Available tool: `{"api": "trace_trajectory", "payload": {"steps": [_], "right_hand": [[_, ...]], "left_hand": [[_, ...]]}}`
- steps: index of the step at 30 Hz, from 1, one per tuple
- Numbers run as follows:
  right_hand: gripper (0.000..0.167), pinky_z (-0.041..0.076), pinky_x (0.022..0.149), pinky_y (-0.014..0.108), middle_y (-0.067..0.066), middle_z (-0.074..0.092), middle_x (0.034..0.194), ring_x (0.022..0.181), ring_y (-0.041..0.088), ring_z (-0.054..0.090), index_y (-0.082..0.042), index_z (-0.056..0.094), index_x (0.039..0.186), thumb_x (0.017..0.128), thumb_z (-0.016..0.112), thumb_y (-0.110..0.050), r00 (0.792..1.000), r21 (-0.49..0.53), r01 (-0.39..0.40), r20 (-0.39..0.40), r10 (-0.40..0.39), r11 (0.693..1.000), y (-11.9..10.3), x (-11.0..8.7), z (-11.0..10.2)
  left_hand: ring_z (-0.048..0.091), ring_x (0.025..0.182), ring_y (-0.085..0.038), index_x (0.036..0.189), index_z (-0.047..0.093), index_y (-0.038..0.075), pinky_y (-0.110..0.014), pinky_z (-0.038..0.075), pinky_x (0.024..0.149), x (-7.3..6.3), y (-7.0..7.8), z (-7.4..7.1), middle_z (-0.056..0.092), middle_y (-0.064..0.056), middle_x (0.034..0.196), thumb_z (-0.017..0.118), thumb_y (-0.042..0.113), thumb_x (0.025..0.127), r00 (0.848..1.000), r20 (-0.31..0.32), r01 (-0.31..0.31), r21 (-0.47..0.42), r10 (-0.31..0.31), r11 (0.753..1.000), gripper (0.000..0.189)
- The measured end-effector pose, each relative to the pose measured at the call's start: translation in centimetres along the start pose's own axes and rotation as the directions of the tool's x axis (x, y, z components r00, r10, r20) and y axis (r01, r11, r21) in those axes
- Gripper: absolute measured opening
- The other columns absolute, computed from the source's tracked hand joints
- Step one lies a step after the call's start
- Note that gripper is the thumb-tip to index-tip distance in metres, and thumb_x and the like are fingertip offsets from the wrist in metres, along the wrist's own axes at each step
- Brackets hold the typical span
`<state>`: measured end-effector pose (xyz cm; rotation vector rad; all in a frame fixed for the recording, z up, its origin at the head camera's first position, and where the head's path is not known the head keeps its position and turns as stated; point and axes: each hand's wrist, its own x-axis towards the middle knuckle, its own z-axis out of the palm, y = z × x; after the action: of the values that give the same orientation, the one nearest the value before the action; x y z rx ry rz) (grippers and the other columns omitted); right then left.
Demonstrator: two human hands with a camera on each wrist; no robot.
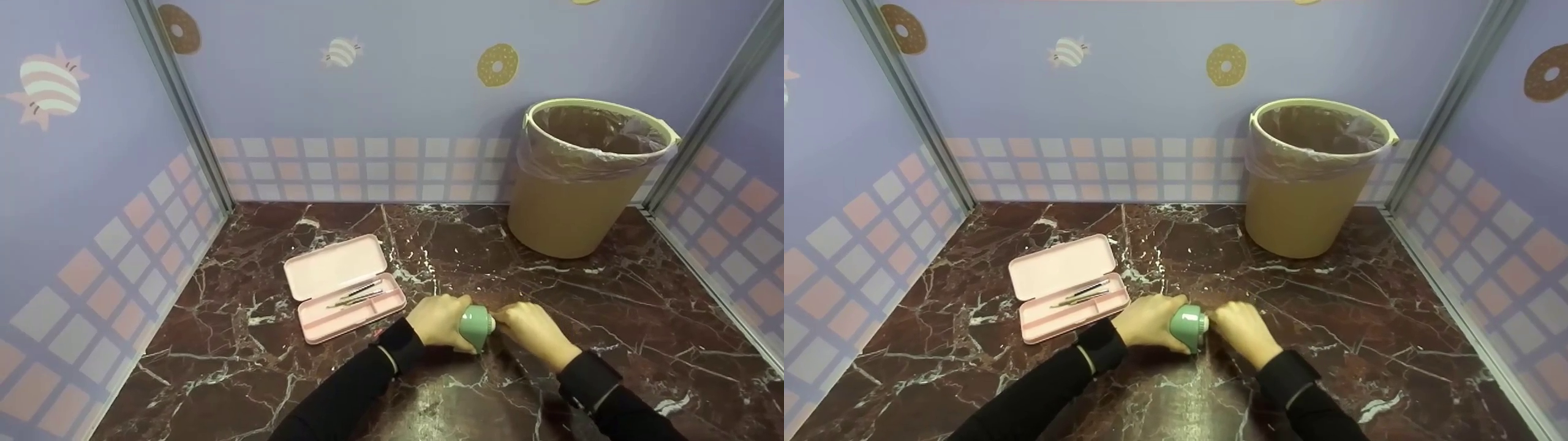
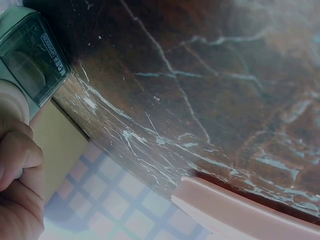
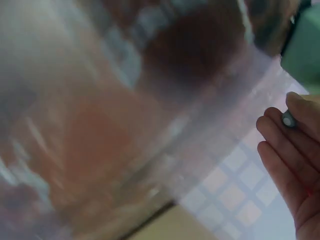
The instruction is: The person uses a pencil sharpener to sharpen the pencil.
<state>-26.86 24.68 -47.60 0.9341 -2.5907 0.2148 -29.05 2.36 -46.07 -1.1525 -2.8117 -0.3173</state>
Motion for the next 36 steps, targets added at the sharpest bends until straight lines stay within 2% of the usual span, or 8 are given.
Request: {"api": "trace_trajectory", "payload": {"steps": [8, 18, 26, 36], "right_hand": [[0.021, 0.054, 0.056, 0.036, -0.002, 0.071, 0.067, 0.061, 0.017, 0.068, -0.014, 0.066, 0.067, 0.080, 0.082, -0.010, 1.000, 0.023, -0.022, -0.011, 0.022, 0.999, -0.7, -1.2, 0.7], [0.010, 0.054, 0.059, 0.032, -0.004, 0.074, 0.073, 0.065, 0.013, 0.070, -0.014, 0.073, 0.078, 0.083, 0.081, -0.011, 0.999, 0.075, -0.013, 0.039, 0.010, 0.997, -1.7, -2.2, 0.2], [0.015, 0.051, 0.054, 0.032, -0.002, 0.073, 0.070, 0.060, 0.013, 0.067, -0.014, 0.069, 0.075, 0.081, 0.082, -0.010, 0.995, 0.064, -0.001, 0.101, -0.005, 0.998, -2.2, -2.0, -0.7], [0.011, 0.053, 0.056, 0.034, -0.004, 0.075, 0.072, 0.063, 0.015, 0.070, -0.015, 0.073, 0.078, 0.079, 0.083, -0.010, 0.996, 0.070, 0.039, 0.078, -0.044, 0.997, -2.6, -2.4, -1.1]], "left_hand": [[0.071, 0.080, -0.015, 0.111, 0.063, 0.016, -0.031, 0.057, 0.067, -0.2, 0.1, 0.2, 0.075, 0.002, 0.093, 0.092, 0.057, 0.063, 1.000, -0.025, 0.007, 0.004, -0.007, 1.000, 0.069], [0.071, 0.081, -0.015, 0.111, 0.063, 0.016, -0.030, 0.057, 0.067, -0.2, 0.2, 0.2, 0.075, 0.001, 0.093, 0.092, 0.058, 0.063, 0.999, -0.025, 0.040, -0.009, -0.040, 0.999, 0.070], [0.070, 0.080, -0.014, 0.111, 0.064, 0.016, -0.030, 0.056, 0.066, -0.1, 0.4, -0.1, 0.075, 0.000, 0.094, 0.092, 0.058, 0.061, 0.997, -0.008, 0.073, -0.023, -0.073, 0.997, 0.070], [0.068, 0.076, -0.014, 0.103, 0.063, 0.016, -0.029, 0.055, 0.062, -0.2, 0.4, -0.2, 0.074, 0.001, 0.091, 0.092, 0.058, 0.061, 0.997, -0.012, 0.074, -0.011, -0.074, 0.997, 0.066]]}}
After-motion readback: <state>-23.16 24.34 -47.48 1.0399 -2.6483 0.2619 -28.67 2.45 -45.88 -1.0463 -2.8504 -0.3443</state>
